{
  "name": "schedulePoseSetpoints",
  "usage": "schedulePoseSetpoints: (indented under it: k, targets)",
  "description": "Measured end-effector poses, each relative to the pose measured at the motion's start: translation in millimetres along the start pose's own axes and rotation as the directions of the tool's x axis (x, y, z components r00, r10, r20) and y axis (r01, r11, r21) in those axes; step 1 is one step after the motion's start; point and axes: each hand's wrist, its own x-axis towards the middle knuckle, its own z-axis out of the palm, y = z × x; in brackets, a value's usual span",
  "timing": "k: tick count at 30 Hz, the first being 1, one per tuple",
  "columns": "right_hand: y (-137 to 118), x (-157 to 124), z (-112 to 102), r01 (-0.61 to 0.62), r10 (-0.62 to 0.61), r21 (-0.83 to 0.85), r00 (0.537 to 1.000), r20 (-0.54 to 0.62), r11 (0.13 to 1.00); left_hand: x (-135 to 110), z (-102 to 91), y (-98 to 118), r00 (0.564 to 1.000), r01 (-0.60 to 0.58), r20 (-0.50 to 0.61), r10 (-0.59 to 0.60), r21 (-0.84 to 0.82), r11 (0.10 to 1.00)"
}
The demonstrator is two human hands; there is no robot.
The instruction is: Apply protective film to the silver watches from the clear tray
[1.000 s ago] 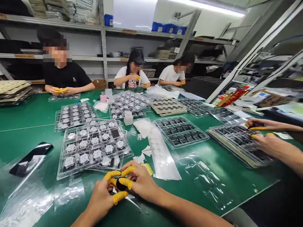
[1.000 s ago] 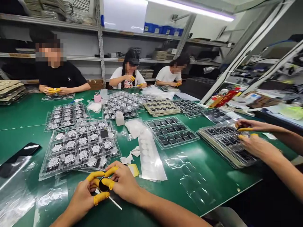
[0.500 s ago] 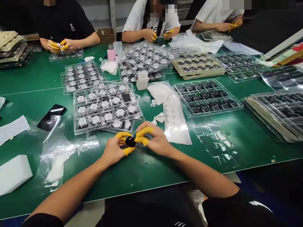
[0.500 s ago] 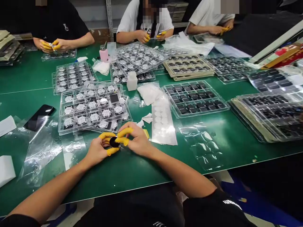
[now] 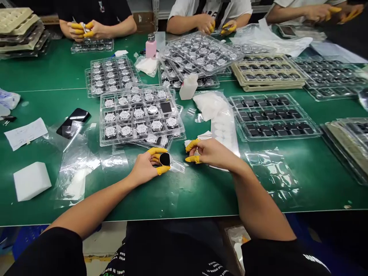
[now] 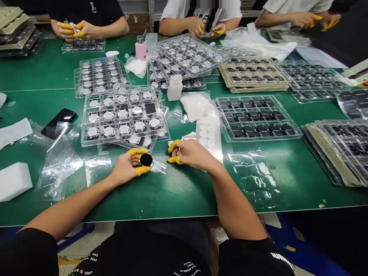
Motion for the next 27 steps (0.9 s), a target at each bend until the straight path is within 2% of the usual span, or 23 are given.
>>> schedulePoseSetpoints:
  k: [2, 4, 5, 6, 8, 11, 15, 18, 20, 22, 24, 25, 27]
  targets:
    - [4, 4, 5, 0.069, -0.094, -0.164, 0.984, -0.151, 0.984, 0, 1.1, -1, 1.000, 0.001, -0.011, -0.001, 0.000, 1.000]
    - [13, 10, 5, 0.111, -0.183, -0.237, 0.934, -0.308, 0.965, 0, 2.0, -2, 1.000, -0.001, -0.031, 0.001, 0.005, 1.000]
    - [19, 13, 4, 0.132, -0.221, -0.261, 0.912, -0.347, 0.956, -1, 2.3, -2, 0.999, -0.002, -0.036, 0.002, 0.007, 1.000]
    - [24, 16, 4, 0.157, -0.259, -0.290, 0.898, -0.357, 0.944, -1, 2.6, -2, 0.999, -0.003, -0.038, 0.003, 0.008, 1.000]
    - [32, 22, 5, 0.221, -0.334, -0.350, 0.892, -0.306, 0.910, -1, 2.8, -2, 0.999, -0.007, -0.040, 0.008, 0.012, 1.000]
    - [32, 26, 12, 0.288, -0.390, -0.347, 0.880, -0.272, 0.892, -1, 2.6, -2, 0.999, -0.022, -0.045, 0.023, 0.016, 1.000]
    - [2, 20, 29, 0.475, -0.496, -0.147, 0.805, -0.325, 0.868, 0, 2.7, -4, 0.998, -0.036, -0.043, 0.036, 0.006, 0.999]
    - [-23, 16, 44, 0.607, -0.613, -0.116, 0.744, -0.266, 0.786, 0, 2.8, -5, 0.998, -0.042, -0.038, 0.042, -0.006, 0.999]
    - [-28, 15, 45, 0.582, -0.605, -0.169, 0.747, -0.276, 0.796, 0, 2.6, -5, 0.998, -0.047, -0.040, 0.047, -0.004, 0.999]
    - [-23, 15, 37, 0.449, -0.507, -0.237, 0.783, -0.360, 0.861, 0, 2.4, -5, 0.998, -0.052, -0.041, 0.052, 0.007, 0.999]
    - [-15, 15, 30, 0.286, -0.397, -0.293, 0.793, -0.462, 0.912, -1, 2.4, -5, 0.997, -0.063, -0.036, 0.063, 0.011, 0.998]
    - [-12, 14, 29, 0.243, -0.364, -0.296, 0.796, -0.483, 0.924, -1, 2.6, -5, 0.997, -0.072, -0.033, 0.073, 0.011, 0.997]
    - [-13, 13, 37, 0.266, -0.346, -0.237, 0.835, -0.428, 0.934, -2, 2.9, -6, 0.995, -0.096, -0.030, 0.097, 0.024, 0.995]
